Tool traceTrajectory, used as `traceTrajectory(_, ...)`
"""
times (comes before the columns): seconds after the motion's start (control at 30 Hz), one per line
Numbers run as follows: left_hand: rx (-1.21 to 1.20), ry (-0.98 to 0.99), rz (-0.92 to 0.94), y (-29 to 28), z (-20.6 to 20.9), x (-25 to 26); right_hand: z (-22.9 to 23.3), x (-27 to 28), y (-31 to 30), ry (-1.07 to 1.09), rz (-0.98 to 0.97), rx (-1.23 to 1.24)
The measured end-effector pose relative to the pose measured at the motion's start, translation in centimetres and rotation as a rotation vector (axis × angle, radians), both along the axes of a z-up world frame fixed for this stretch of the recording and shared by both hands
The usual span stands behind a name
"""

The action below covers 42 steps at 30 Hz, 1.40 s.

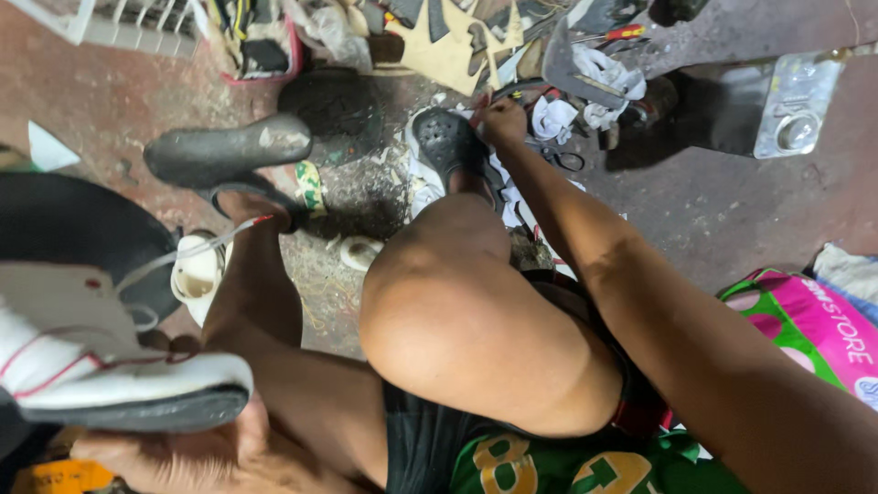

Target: The person sits on the floor and uses a knife to scrape and clean the sole of a white and red sneaker. They then use a red cloth to wipe the sole and the upper part of the shoe.

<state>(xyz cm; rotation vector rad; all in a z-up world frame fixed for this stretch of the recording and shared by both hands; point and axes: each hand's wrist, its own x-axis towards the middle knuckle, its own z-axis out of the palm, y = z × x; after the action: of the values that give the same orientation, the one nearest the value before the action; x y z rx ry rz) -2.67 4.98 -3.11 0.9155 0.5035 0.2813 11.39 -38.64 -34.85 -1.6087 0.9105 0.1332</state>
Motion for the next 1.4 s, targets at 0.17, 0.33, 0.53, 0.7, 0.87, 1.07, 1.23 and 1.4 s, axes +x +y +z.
traceTrajectory(0.17, -0.073, -0.044, -0.092, -1.4, -0.7, 0.5, 0.3, -2.3, -1.2, 0.009, -0.073, 0.558)
traceTrajectory(0.33, -0.189, -0.099, -0.212, -7.2, 0.3, 3.0, 3.1, -6.6, -3.6, -0.225, 0.099, 0.553)
traceTrajectory(0.53, -0.416, -0.098, -0.276, -11.7, 0.7, 5.0, 8.8, -10.9, -5.3, -0.23, 0.084, 0.613)
traceTrajectory(0.7, -0.515, -0.082, -0.344, -14.5, 0.6, 6.6, 16.2, -12.3, -6.3, -0.461, 0.098, 0.822)
traceTrajectory(0.87, -0.494, -0.016, -0.482, -16.5, 0.0, 7.4, 21.9, -12.6, -6.2, -0.445, 0.217, 0.427)
traceTrajectory(1.07, -0.33, -0.018, -0.571, -17.2, -1.0, 6.7, 28.3, -13.3, -4.0, -0.695, 0.444, 0.017)
traceTrajectory(1.23, -0.183, 0.143, -0.596, -16.8, -1.4, 6.1, 34.7, -13.2, -1.3, -0.55, 0.474, 0.261)
traceTrajectory(1.4, -0.217, 0.183, -0.618, -16.0, -2.0, 6.4, 37.7, -11.9, 0.2, -0.614, 0.605, 0.25)
